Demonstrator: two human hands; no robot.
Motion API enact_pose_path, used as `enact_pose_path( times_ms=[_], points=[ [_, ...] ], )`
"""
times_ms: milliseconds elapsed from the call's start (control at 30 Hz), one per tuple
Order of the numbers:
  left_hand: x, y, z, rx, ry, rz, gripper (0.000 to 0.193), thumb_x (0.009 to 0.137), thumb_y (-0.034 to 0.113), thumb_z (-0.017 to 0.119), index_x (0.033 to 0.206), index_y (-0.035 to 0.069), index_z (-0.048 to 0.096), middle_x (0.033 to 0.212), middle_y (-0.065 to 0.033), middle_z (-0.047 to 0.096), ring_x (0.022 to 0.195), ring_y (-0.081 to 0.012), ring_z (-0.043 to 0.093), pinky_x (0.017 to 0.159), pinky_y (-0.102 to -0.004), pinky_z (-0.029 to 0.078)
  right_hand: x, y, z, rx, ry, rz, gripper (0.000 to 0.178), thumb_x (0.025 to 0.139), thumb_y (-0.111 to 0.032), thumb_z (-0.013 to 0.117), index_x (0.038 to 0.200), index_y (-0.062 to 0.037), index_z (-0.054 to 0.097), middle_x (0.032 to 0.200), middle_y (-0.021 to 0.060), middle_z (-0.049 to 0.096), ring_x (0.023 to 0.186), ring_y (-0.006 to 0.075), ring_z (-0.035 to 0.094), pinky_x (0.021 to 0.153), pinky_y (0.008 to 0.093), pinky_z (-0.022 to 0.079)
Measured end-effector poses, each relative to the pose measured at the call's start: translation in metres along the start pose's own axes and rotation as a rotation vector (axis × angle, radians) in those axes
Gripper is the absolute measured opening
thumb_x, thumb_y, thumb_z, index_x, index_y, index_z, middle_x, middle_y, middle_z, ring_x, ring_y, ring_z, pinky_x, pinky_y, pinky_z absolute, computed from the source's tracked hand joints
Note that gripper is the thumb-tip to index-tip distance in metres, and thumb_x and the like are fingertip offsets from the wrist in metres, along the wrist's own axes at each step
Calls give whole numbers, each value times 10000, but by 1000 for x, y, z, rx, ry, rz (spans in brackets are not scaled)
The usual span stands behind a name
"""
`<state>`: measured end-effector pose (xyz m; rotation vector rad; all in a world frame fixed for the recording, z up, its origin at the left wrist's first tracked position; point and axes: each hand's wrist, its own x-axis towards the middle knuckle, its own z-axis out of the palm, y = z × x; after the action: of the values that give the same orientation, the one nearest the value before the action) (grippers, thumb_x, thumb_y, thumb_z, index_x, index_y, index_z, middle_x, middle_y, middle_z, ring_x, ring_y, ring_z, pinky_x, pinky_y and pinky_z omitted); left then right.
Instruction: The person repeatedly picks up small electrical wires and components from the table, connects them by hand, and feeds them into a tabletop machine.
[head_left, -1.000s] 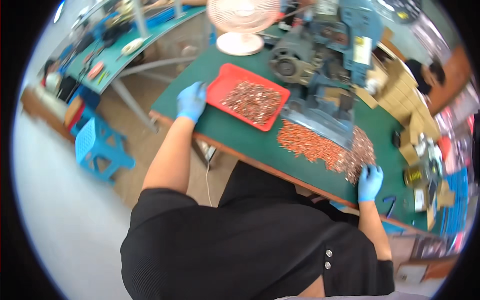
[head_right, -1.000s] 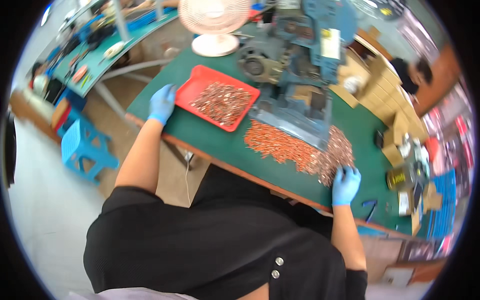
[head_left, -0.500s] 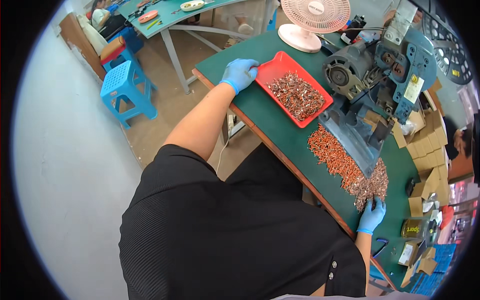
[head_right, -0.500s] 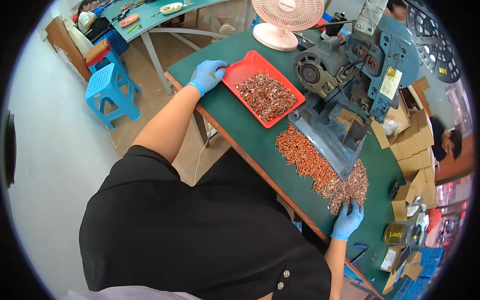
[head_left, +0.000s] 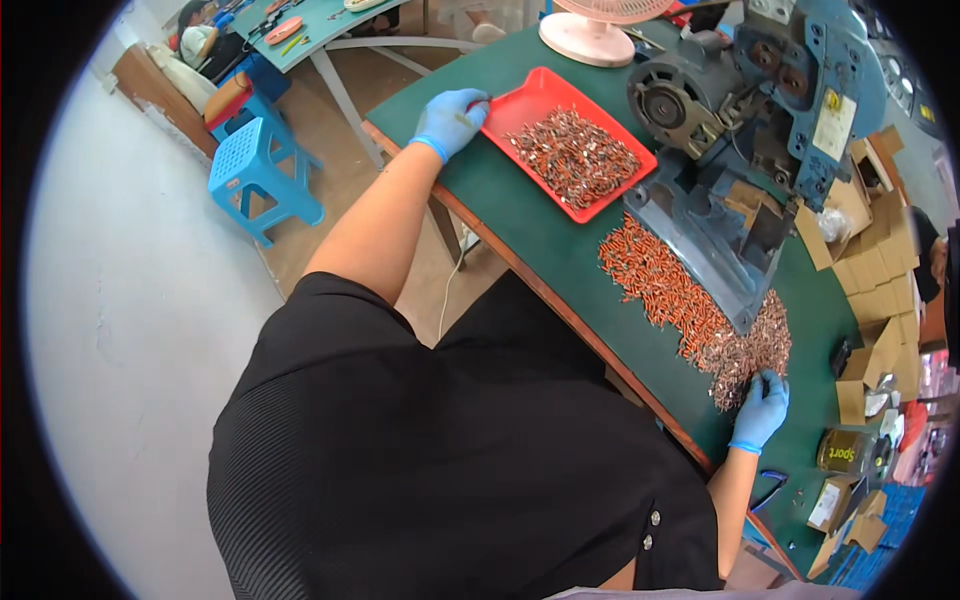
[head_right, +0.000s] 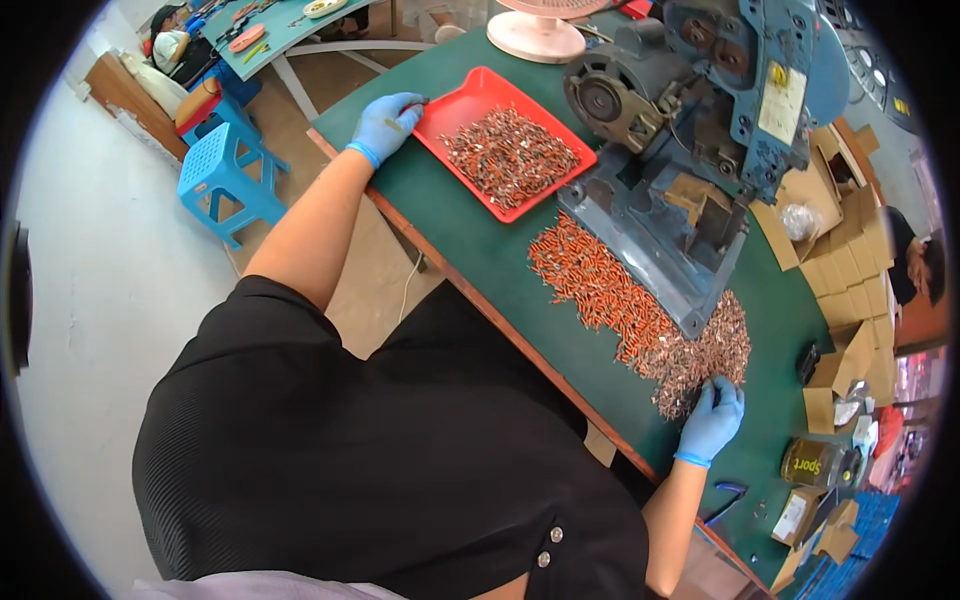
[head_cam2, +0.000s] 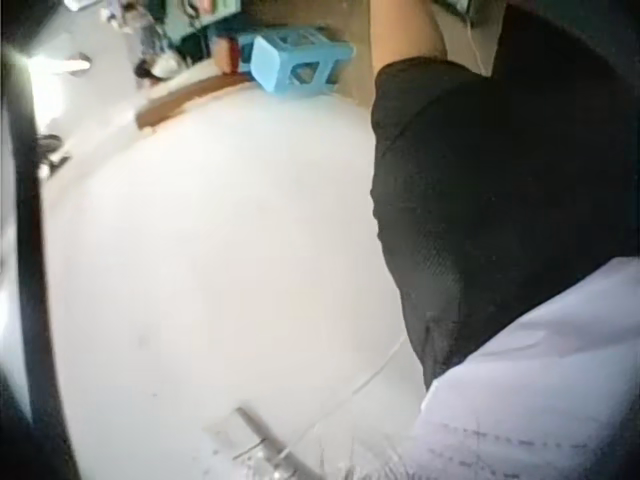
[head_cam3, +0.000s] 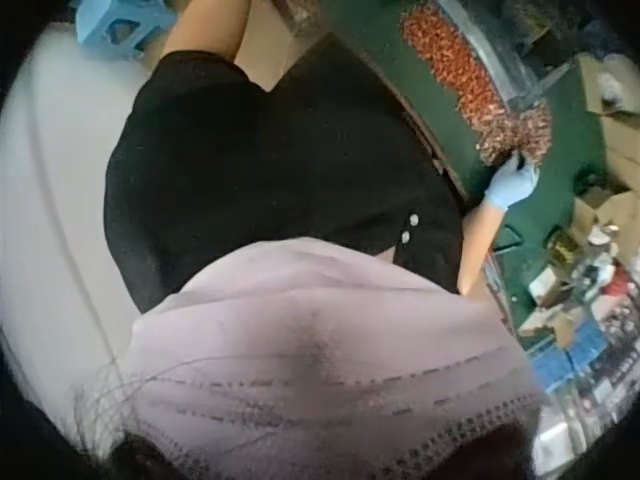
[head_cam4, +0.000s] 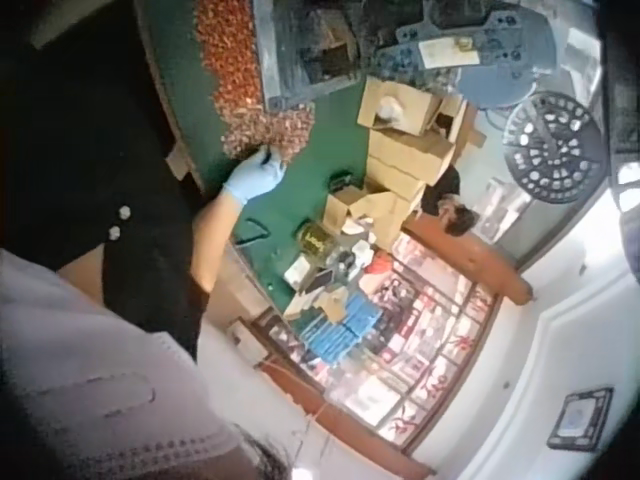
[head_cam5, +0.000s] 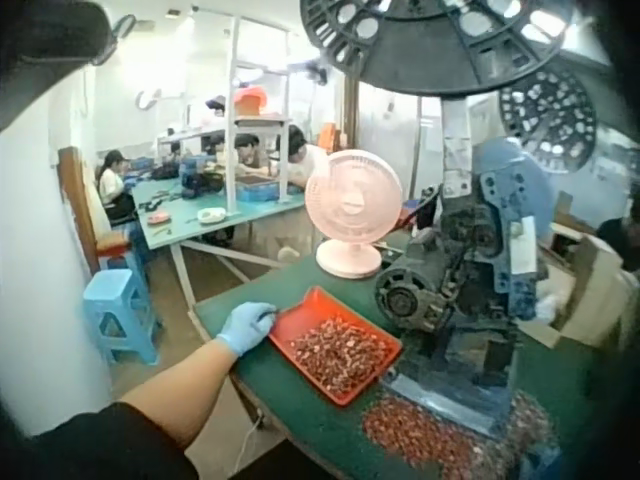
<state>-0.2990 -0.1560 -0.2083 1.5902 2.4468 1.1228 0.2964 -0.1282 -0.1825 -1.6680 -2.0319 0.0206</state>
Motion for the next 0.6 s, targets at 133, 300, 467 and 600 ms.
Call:
enact_pose_path(
  times_ms=[133,300,467,600],
  points=[
    [35,-7,41,175,163,312,223,849,207,583,978,53,679,978,-158,666,918,-316,629,831,-394,488,45,38,8,49,154,-90,100,762,-33,694,848,3,659,886,155,636,832,306,596,789,373,488],
    [55,33,88,318,463,612,153,815,208,660,907,95,706,861,-123,675,792,-276,635,720,-356,501,77,78,61,100,261,-135,124,790,-15,674,907,-10,632,860,122,651,787,241,637,735,302,505],
    [-1,202,180,-40,-7,906,256,787,52,644,1037,4,624,1080,-166,627,1019,-335,583,884,-395,462,90,133,75,121,275,-169,175,803,-8,660,974,-35,642,859,117,655,750,192,638,714,282,512],
    [-45,285,204,133,-364,1093,559,717,316,710,1186,46,570,1286,-136,515,1218,-364,442,1007,-478,368,101,130,72,161,251,-159,174,750,-1,679,908,-71,670,859,116,662,756,274,643,679,327,520]
  ],
)
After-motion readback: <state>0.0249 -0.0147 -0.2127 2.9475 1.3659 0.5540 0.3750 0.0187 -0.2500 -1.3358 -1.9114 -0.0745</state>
